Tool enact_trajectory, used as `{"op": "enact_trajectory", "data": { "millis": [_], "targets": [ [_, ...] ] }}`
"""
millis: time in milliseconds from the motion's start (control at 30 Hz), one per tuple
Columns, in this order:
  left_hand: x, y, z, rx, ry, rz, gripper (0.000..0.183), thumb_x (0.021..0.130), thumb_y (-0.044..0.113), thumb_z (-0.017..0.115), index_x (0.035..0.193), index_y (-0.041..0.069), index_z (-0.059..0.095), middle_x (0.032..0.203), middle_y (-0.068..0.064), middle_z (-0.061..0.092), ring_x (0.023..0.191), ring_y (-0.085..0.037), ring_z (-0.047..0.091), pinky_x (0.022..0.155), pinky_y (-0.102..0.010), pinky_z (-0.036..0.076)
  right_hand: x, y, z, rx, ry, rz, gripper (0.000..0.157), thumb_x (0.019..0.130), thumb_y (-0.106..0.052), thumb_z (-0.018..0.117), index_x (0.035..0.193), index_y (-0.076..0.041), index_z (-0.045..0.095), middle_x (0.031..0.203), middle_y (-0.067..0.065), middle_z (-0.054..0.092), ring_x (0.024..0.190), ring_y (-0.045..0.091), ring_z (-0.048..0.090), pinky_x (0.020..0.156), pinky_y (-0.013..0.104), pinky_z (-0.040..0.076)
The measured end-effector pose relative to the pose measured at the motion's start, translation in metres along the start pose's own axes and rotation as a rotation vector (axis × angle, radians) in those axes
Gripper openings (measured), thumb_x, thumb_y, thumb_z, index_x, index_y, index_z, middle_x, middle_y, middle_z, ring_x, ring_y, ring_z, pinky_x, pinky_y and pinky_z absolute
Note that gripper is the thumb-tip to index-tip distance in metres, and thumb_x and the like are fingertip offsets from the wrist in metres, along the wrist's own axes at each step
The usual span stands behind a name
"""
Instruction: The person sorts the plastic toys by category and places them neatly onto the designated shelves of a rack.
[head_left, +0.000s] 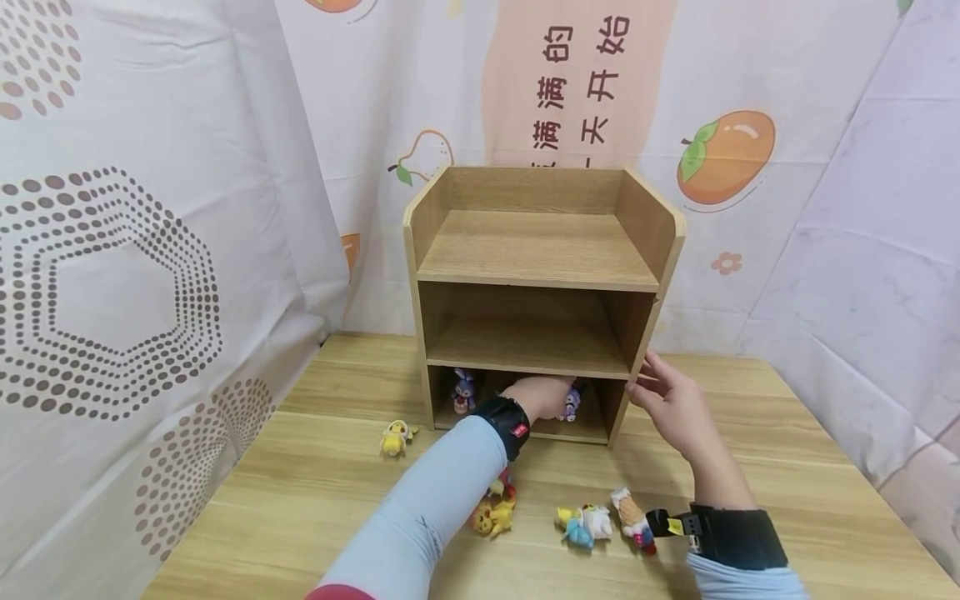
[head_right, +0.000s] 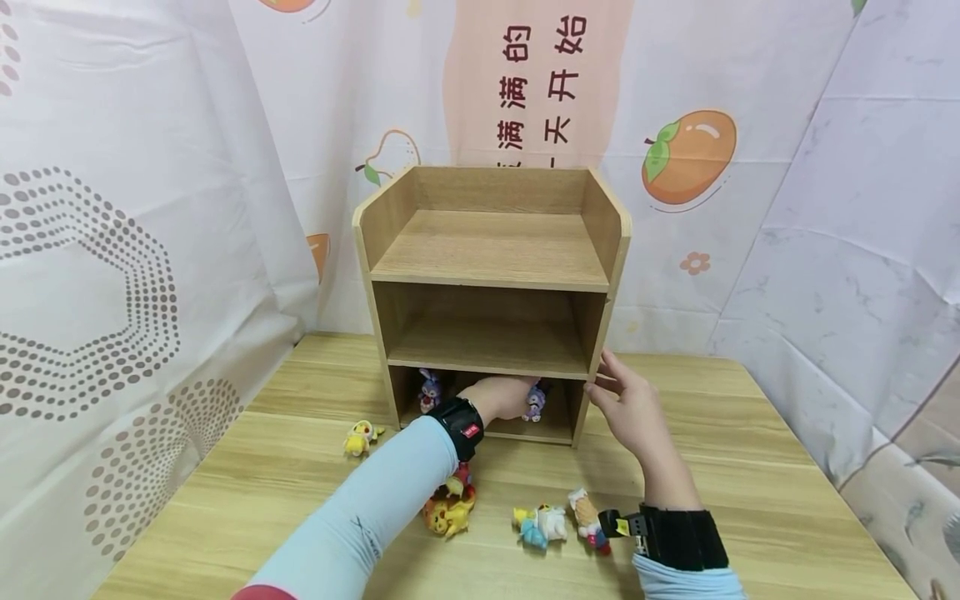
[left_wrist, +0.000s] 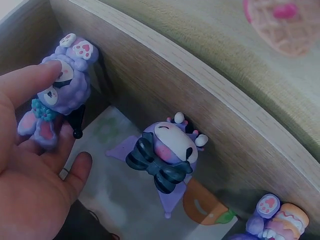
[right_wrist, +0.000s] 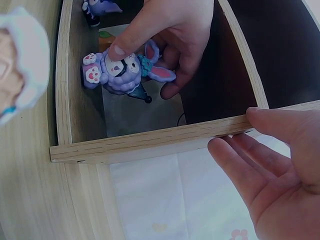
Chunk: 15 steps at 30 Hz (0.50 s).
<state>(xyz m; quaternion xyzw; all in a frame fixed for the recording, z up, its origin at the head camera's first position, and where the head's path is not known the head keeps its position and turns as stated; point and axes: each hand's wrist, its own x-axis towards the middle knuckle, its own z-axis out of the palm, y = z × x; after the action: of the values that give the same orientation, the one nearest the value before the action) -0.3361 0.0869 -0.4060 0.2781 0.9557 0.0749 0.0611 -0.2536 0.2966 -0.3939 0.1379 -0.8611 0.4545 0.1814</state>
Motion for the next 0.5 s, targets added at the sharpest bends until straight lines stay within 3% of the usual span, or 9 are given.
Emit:
{"op": "enact_trajectory", "data": {
  "millis": [233,500],
  "targets": [
    [-0.0002,-0.0006,0.0005,-0.002,0.018,0.009,0.063,0.099,0.022,0.067,0.156,0.031,0.042,0.157,0.004,0.041,0.123,-0.007,0.049,0.093,-0.026,0.046,-0.0001,-0.0001,0.0004,-0.004,0.001,-0.005,0.067,0.097,-0.002,0.068,0.157,-0.004,0.037,0.142,0.029,0.053,0.117,0.042,0.062,0.079,0.020,0.056],
    [-0.0022,0.0013,-0.0014,-0.073,-0.031,0.001,0.063,0.098,0.024,0.069,0.156,0.032,0.044,0.157,0.005,0.042,0.120,-0.007,0.051,0.090,-0.028,0.047,-0.0002,-0.0009,0.0002,0.011,-0.002,-0.005,0.068,0.097,-0.001,0.067,0.157,-0.004,0.036,0.143,0.029,0.052,0.118,0.042,0.061,0.079,0.019,0.056]
  ]
}}
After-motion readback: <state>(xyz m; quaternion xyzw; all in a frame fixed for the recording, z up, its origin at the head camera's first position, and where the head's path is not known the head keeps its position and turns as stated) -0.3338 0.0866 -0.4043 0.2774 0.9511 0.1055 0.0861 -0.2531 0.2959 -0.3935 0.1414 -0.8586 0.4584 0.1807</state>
